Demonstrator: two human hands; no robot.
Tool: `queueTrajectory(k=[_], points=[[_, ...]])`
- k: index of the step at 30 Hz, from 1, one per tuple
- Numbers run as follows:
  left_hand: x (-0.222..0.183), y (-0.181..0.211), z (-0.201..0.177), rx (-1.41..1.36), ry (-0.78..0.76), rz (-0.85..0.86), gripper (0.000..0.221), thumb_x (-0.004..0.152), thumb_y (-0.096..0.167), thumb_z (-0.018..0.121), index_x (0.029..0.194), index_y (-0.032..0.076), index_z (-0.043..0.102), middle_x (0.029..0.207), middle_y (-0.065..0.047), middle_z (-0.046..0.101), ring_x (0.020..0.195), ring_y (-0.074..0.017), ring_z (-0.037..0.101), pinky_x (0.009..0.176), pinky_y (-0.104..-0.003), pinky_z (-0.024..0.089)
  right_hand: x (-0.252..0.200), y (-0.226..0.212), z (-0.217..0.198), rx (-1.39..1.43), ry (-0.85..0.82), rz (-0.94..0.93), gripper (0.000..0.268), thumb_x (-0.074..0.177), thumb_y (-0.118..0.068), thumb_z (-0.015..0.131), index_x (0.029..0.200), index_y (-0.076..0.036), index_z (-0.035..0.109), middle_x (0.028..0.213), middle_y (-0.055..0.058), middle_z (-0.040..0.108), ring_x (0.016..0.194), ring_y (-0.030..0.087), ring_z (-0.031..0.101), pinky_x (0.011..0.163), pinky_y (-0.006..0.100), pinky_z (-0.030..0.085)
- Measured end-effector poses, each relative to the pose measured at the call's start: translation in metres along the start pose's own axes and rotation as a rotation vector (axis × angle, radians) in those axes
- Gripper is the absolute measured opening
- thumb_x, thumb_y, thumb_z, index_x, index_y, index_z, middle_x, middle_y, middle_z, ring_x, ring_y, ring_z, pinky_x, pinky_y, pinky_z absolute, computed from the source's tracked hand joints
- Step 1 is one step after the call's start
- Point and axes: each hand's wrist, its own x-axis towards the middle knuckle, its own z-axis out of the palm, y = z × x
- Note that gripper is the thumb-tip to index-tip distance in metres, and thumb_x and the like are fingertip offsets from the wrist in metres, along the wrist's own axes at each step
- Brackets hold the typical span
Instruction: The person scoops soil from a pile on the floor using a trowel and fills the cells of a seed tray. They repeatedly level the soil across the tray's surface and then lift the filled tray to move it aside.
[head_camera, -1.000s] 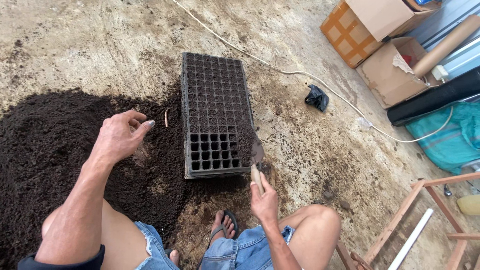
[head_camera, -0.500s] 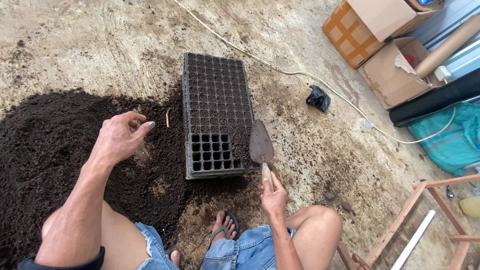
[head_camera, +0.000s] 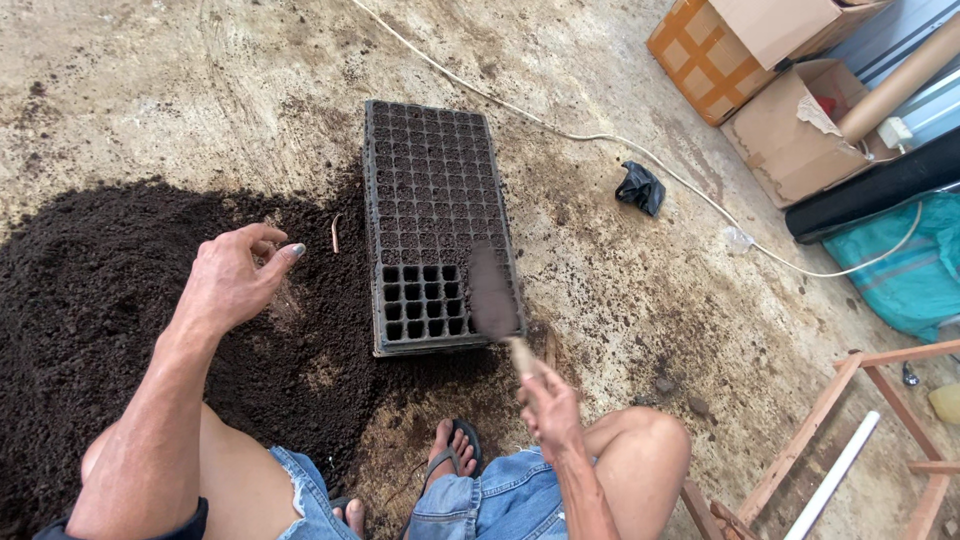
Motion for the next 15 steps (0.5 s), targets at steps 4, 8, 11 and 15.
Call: queueTrajectory(k=[4, 8, 11, 15], points=[[-0.003, 0.002, -0.002, -0.001, -0.005, -0.009, 0.046, 0.105, 0.047, 0.067, 0.134, 0.014, 0.076, 0.115, -0.017, 0.08, 0.103, -0.0349, 0.075, 0.095, -0.048, 0.054, -0.001, 0.013, 0.018, -0.026, -0.185, 0.078, 0.068, 0.101, -0.013, 0.072, 0.166, -0.006, 0.053, 0.082, 0.015, 0.07, 0.047, 0.011, 0.051, 0.034, 0.019, 0.039], [-0.006, 0.001, -0.006, -0.035, 0.027, 0.003, 0.041, 0.103, 0.044, 0.069, 0.129, 0.014, 0.079, 0.114, -0.017, 0.081, 0.11, -0.0333, 0.074, 0.098, -0.046, 0.053, 0.002, 0.003, 0.031, -0.106, -0.153, 0.082, 0.06, 0.103, -0.022, 0.072, 0.161, -0.011, 0.062, 0.078, 0.014, 0.07, 0.042, 0.011, 0.049, 0.034, 0.019, 0.037], [-0.01, -0.001, -0.007, -0.045, 0.021, -0.008, 0.043, 0.103, 0.043, 0.069, 0.133, 0.013, 0.078, 0.116, -0.018, 0.081, 0.112, -0.0327, 0.074, 0.099, -0.046, 0.053, 0.015, -0.001, 0.034, -0.069, -0.09, 0.047, 0.059, 0.105, -0.02, 0.069, 0.162, -0.01, 0.06, 0.077, 0.014, 0.07, 0.042, 0.011, 0.047, 0.033, 0.02, 0.035], [-0.008, 0.0, -0.007, -0.042, 0.023, 0.002, 0.042, 0.103, 0.044, 0.069, 0.131, 0.014, 0.078, 0.115, -0.018, 0.081, 0.111, -0.0326, 0.074, 0.099, -0.046, 0.053, 0.025, -0.011, 0.048, 0.024, -0.048, 0.014, 0.058, 0.103, -0.022, 0.067, 0.16, -0.012, 0.061, 0.071, 0.01, 0.06, 0.038, 0.007, 0.039, 0.031, 0.019, 0.024]])
